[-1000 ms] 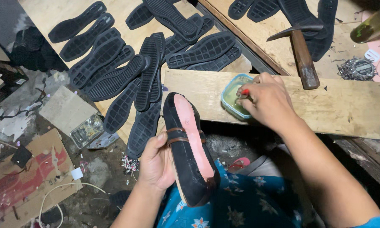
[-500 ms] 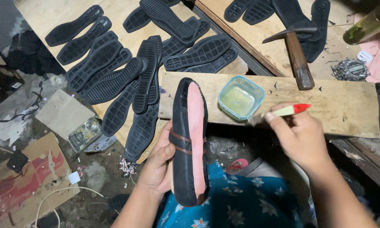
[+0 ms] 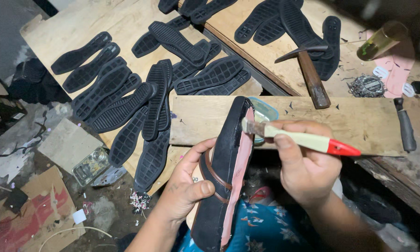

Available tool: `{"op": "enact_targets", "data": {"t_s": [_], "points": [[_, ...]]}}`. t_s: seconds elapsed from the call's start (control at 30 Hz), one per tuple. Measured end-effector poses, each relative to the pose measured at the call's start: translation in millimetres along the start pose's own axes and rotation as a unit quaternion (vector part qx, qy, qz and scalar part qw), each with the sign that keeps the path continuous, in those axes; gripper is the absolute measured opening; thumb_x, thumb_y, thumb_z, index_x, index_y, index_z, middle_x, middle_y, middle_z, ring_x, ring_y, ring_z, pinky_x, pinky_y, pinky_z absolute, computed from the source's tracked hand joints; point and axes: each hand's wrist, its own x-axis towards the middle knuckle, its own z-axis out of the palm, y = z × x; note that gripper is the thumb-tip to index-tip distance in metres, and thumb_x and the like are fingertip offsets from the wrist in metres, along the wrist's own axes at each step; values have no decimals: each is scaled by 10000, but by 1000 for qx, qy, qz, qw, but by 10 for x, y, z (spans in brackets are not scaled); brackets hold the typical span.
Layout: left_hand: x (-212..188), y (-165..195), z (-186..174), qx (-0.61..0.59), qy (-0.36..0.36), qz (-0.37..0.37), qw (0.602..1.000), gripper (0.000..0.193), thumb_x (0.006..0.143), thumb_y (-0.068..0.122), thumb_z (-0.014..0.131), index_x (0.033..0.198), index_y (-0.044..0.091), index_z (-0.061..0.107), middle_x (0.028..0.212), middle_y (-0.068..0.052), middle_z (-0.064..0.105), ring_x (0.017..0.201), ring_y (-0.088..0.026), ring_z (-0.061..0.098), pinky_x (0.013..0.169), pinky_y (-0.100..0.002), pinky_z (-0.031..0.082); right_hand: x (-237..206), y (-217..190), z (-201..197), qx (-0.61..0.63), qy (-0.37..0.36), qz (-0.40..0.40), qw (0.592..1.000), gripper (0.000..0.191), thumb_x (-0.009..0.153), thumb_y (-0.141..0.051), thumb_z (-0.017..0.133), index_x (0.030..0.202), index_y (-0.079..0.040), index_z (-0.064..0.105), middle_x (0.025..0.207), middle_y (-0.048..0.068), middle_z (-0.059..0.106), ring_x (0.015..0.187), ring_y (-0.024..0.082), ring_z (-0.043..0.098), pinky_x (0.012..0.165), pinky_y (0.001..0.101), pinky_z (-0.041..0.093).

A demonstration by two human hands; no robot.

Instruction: The person holds a black shoe with a pink insole in one hand and uses a brush to apply glue from a small container onto the sole edge of the shoe. They rotate the shoe to coat different sections of the sole edge, dipping the brush back into the glue container as needed.

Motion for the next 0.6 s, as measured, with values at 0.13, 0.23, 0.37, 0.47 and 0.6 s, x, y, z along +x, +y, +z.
{"op": "enact_targets", "data": {"t_s": [0.13,0.23,0.37,0.47,0.6], "points": [[5,39,-20,-2,9,6,1000,1095,658,460,939,1510,-20,445,1374,-161,621,1257,-251,631,1084,-397,507,-60,-55,-75,-14,-52,-8,999,165,1073,27,592,1216,36,509,1115,217,704,995,200,702,960,342,590],[-5,74,-29,-10,6,-1,1000,1087,643,435,950,1499,2,438,1369,-143,621,1248,-246,624,1074,-388,501,12,24,-108,-7,-9,23,1000,177,1097,34,572,1257,38,495,1134,223,700,987,207,704,944,352,596],[-20,131,-27,30,-5,-3,1000,1061,652,419,949,1495,-28,487,1296,-175,674,1197,-259,658,1067,-380,518,88,67,-93,62,-21,59,996,186,1091,33,552,1263,26,479,1202,228,689,1056,247,724,1003,408,612],[-27,171,-40,63,27,4,998,1046,631,389,946,1484,-15,496,1302,-150,684,1209,-232,664,1077,-357,507,58,-20,-106,78,-72,88,990,197,1045,41,552,1233,35,497,1211,241,691,1075,254,709,988,407,598],[-41,192,-53,76,18,-7,997,1022,630,320,946,1491,-8,504,1260,-159,697,1161,-225,670,1048,-357,510,117,4,-102,52,-43,49,997,181,1110,28,544,1281,15,489,1210,220,681,1070,235,706,1031,395,591]]}}
